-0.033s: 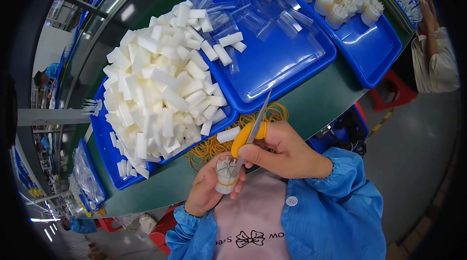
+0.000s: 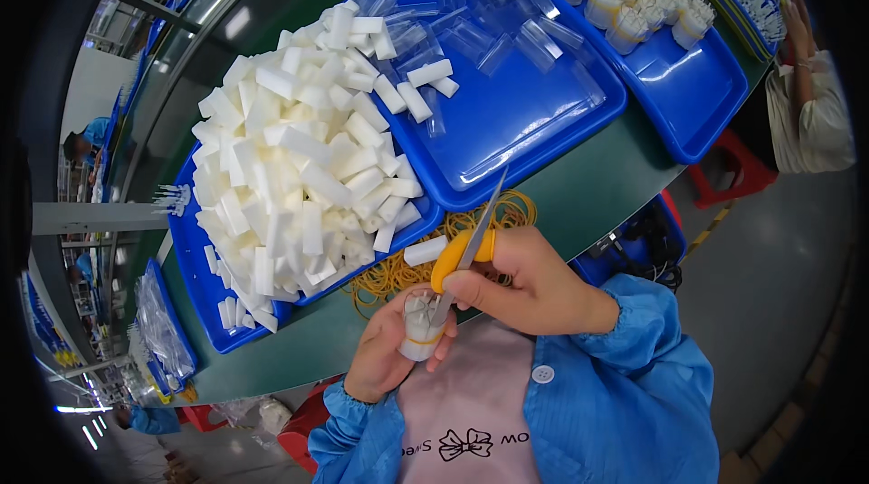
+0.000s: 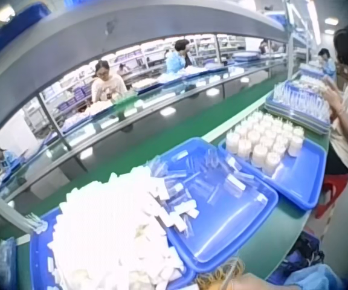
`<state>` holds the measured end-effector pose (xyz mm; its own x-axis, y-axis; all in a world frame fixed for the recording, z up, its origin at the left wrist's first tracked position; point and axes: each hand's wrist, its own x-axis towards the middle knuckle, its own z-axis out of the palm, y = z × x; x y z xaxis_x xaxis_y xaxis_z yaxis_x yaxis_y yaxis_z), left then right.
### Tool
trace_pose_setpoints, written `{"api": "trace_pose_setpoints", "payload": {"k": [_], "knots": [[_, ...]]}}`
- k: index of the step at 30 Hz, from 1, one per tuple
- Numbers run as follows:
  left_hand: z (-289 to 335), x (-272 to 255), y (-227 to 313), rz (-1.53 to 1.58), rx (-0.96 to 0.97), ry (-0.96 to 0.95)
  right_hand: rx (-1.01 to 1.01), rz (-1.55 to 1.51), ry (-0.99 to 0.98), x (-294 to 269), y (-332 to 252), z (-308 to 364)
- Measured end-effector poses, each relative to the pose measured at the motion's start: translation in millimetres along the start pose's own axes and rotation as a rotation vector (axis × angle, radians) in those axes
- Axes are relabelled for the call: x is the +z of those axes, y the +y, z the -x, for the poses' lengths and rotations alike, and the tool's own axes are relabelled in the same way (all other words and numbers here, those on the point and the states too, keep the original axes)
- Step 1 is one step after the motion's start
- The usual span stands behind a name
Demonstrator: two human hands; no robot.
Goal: The person assembles cotton swabs by inserting white cotton pieces into clear plastic sticks. They then bundle the assembled swabs together using yellow rubber bands and place the finished bundles into a blue tray.
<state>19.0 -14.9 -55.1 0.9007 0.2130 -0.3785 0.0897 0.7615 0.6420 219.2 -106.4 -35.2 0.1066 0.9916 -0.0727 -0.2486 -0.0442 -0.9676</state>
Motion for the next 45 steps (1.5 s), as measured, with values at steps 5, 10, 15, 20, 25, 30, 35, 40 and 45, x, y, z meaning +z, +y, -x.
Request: {"api": "trace_pose_setpoints", "payload": {"k": [5, 10, 15, 20, 25, 30, 35, 40, 45], "knots": [[1.3, -7.7, -8.2, 0.162, -0.091, 0.036, -0.273, 0.461, 0.033, 1.6, -0.8, -3.5], [-0.5, -9.2, -6.2, 0.245, -0.102, -0.078, -0.091, 0.055, 0.09, 1.5, -0.8, 2.5], [-4.5, -2.0, -8.3, 0.247, -0.132, 0.062, -0.116, -0.058, 0.116, 1.9, 3.7, 2.3], [-7.8, -3.7, -12.1, 0.165, -0.135, 0.035, -0.101, 0.004, 0.016, -3.7, -0.5, -0.2], [-6.5, -5.7, -12.0, 0.314, -0.15, -0.062, -0.08, 0.046, 0.032, -6.8, -7.6, -1.7], [-4.7, -5.2, -10.5, 0.224, -0.063, -0.126, -0.051, 0.023, 0.038, -7.0, -7.7, -3.4], [-3.4, -1.1, -8.5, 0.214, -0.069, -0.086, 0.05, -0.155, 0.006, -2.9, 2.7, -3.5], [-1.4, -6.8, -12.5, 0.221, -0.098, -0.084, -0.08, 0.152, -0.035, -2.6, -0.3, -2.0], [-5.3, -13.2, -18.0, 0.492, -0.165, -0.166, -0.24, 0.356, -0.02, 1.2, -2.5, -4.8]]}}
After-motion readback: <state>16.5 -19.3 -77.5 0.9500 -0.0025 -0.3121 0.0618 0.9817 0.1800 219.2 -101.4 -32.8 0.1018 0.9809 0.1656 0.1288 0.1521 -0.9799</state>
